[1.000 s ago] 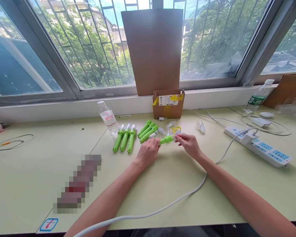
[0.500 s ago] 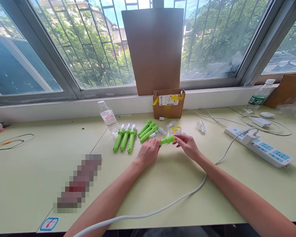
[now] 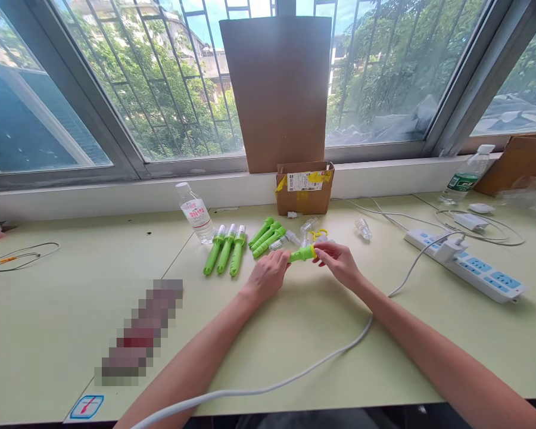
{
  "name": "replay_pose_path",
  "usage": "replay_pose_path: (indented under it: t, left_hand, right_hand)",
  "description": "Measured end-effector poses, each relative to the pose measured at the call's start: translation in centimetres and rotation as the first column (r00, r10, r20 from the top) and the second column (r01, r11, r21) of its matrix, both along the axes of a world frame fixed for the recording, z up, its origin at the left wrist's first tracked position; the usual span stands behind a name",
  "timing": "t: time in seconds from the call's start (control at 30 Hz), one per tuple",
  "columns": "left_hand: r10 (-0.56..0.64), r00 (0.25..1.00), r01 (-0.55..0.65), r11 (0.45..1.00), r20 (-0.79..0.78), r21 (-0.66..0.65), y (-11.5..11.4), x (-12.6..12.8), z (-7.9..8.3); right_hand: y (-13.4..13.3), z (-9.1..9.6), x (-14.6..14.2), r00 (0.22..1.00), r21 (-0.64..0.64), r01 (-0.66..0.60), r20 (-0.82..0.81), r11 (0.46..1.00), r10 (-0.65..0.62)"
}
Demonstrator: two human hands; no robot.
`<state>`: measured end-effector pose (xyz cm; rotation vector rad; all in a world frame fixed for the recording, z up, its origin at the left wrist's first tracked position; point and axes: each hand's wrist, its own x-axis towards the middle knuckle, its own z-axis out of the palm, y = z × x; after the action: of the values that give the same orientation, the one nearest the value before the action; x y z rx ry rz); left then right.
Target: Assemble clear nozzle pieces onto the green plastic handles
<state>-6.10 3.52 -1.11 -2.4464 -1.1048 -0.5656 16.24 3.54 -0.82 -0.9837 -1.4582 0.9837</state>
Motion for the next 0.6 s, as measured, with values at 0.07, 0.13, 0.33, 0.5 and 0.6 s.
replay_pose_path:
  t: [0.07,0.13,0.33,0.5,0.6]
  left_hand:
    - [-0.003,1.000,0.003,1.000,-0.001,0.003,-0.01,-0.04,0.10]
    - [-0.010,1.000,0.010,1.000,-0.002,0.002,-0.02,-0.09,0.22]
    - [-0.034,0.999,0.034,0.999,0.013,-0.010,0.00,-0.30,0.46]
    - [-0.047,0.999,0.047,0.999,0.016,-0.024,0.02,-0.31,0.40]
    - [-0.049,0.999,0.049,0.998,0.010,-0.039,-0.03,-0.23,0.34]
  right_hand:
    - [-0.04,0.03,-0.01,1.000,0.012,0.008,0.006,1.000,-0.008]
    - [-0.06,0.02,-0.03,1.000,0.024,0.016,0.016,1.000,-0.017]
    - [0.02,-0.16,0.03,0.999,0.079,0.029,0.042,0.996,-0.032]
    - [0.01,-0.10,0.02,0.996,0.113,0.037,0.081,0.993,-0.046]
    - [-0.04,0.02,-0.03,0.996,0.124,0.040,0.078,0.991,-0.050]
